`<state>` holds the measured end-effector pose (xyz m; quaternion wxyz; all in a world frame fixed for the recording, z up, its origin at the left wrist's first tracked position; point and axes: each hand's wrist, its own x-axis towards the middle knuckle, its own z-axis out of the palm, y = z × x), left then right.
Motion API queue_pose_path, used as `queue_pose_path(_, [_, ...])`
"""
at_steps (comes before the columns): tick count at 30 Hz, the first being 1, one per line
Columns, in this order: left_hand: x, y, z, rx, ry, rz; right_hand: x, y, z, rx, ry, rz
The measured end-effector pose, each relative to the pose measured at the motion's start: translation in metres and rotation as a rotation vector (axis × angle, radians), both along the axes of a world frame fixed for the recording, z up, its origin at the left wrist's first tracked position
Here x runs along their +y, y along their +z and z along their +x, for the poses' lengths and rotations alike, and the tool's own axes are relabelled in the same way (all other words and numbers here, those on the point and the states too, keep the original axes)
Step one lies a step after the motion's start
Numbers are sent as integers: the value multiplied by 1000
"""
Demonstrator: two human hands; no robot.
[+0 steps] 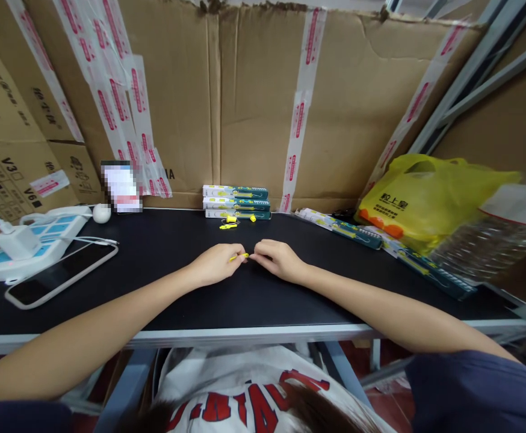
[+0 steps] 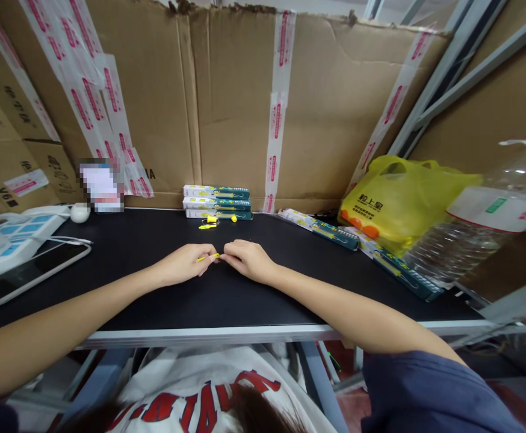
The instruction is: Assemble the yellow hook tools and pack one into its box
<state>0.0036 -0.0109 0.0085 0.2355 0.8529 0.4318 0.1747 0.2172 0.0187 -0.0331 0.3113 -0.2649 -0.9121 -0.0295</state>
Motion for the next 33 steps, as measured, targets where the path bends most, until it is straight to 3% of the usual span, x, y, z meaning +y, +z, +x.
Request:
queue_pose_path(10, [4,-2,-1,-125,-58,-165,2,7,0,62,93,-202])
queue_pose_path(24, [4,-1,0,-159,-76,-257,-7,9,-5,175,93,-300])
queue_pose_path(33, [4,-2,4,-158,-36,-322,-11,6,-9,208,65,-273])
